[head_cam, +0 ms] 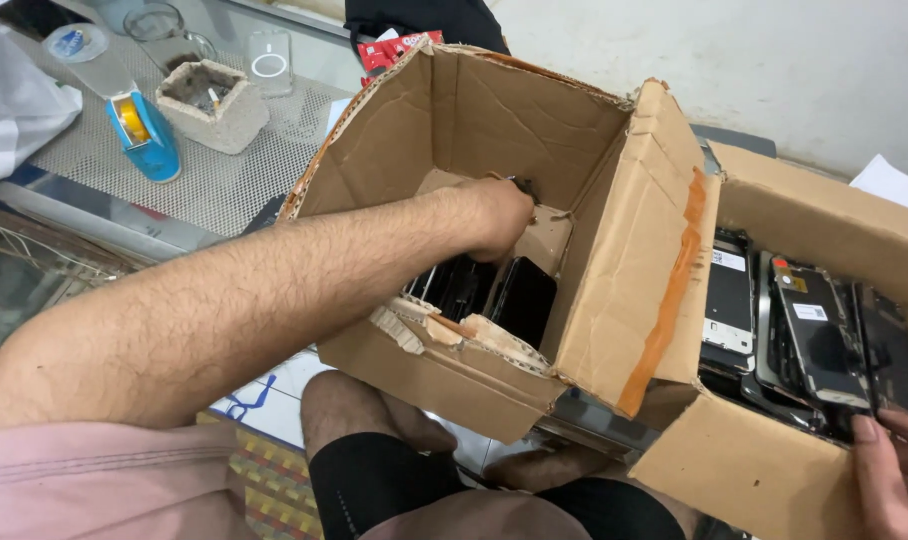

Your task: Sorting and inspecting mobile phone screen and frame assemblies from cardboard boxes using a pry tool to separate layers.

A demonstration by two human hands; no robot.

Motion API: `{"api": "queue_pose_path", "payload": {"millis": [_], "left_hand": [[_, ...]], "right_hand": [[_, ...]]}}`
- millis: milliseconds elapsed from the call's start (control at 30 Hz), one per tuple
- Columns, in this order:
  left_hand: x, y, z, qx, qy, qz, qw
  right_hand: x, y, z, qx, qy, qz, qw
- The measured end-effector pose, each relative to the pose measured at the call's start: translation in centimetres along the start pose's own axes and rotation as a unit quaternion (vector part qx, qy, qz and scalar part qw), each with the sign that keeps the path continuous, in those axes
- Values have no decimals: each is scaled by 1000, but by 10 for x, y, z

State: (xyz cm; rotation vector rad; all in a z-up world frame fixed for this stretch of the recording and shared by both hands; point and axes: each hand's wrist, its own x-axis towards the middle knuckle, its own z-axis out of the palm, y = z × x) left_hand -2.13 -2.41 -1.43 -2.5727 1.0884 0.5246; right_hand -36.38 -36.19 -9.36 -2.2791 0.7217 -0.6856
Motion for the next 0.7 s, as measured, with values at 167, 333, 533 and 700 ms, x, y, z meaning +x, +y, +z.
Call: {"api": "queue_pose_path", "payload": {"millis": [167,333,533,700], "left_hand": [[-4,-2,-2,-54,41,-40,997],[2,6,5,37,-14,7,999],[-4,9,2,34,-21,0,999],[-8,9,4,-24,-5,-20,999]], "right_hand": [[-4,-17,-7,-28,8,-51,998],[3,-10,-3,29,2,-75,997],[5,-27,-5,33,7,-88,996],[-1,-44,-10,5,16,-118,993]]}}
